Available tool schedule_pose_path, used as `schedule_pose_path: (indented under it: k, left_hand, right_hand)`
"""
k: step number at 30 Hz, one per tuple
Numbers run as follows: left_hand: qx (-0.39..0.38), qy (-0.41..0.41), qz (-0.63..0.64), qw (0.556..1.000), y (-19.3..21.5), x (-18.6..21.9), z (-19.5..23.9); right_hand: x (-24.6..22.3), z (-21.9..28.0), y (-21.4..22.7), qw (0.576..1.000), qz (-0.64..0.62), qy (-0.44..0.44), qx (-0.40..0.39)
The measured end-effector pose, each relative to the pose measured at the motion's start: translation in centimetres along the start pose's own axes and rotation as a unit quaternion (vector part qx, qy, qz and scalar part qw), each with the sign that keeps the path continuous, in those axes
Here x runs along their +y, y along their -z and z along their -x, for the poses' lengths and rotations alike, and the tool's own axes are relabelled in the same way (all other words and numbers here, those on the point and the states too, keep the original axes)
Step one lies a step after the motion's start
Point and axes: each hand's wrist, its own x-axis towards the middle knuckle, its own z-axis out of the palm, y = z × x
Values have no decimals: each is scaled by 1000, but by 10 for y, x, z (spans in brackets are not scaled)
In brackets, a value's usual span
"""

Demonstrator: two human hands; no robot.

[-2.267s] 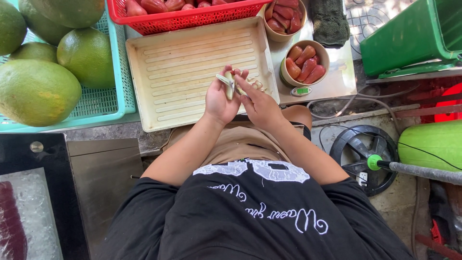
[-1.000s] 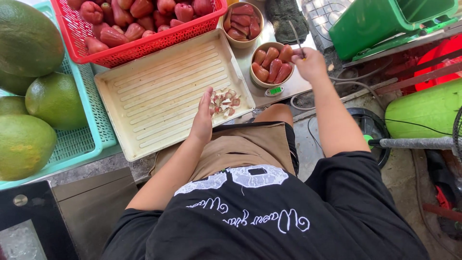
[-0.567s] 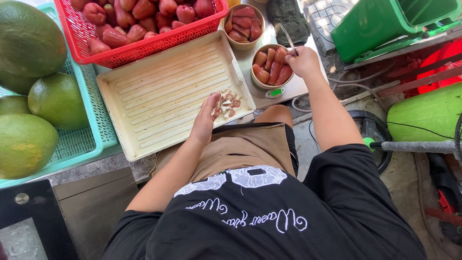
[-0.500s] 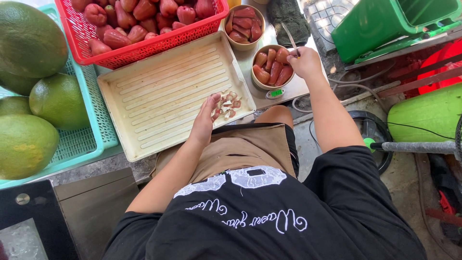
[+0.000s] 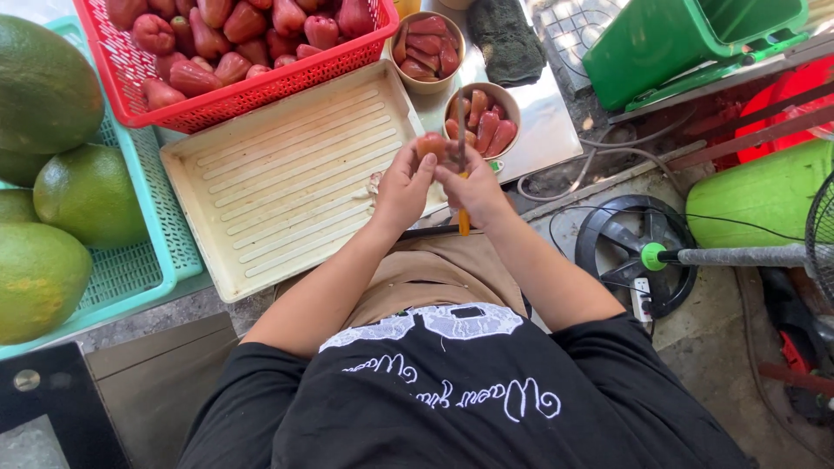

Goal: Cleaning, peeling, and slicing rose apples into segments and placing them into cups for sale at a fruit stall.

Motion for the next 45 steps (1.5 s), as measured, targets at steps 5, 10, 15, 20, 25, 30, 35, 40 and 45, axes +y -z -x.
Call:
schedule_pose_path:
  k: [5,10,15,20,25,30,35,40,45]
  left_hand:
    - [-65,67,-104,990,-4,13,-12]
    - [-199,78,-224,951,-17,40,-44]
    - [-325,103,-205,917,-28,36,-89]
    - [-204,17,-406,890,-35,-5,-152]
    - [-70,-19,-501,862,-43,-27,-168]
    - [-91,-87,-543,830,-37,-38,-174]
    - [-139,-65,-577,802,-36,-26,-177]
    - [-193,-49,-537,820,-23,-29,-178]
    - [-209,-76,-471,854,-18,-28,-169]
  right_hand:
    - [-16,6,33,963,254,91,10]
    - [-65,13,61,944,271,115,-152]
    - [-70,0,103,974,213,-42,-61]
    - [-53,-26,146,989,118,6,90]
    - [-59,-20,148,983,87,48,157]
    - [-53,-24,147,975,135,78,158]
    - [-39,-57,151,927,293,152,177]
    - [-46,-83,124,876,392,146,239]
    - [-42,-108,113,835,469,127,258]
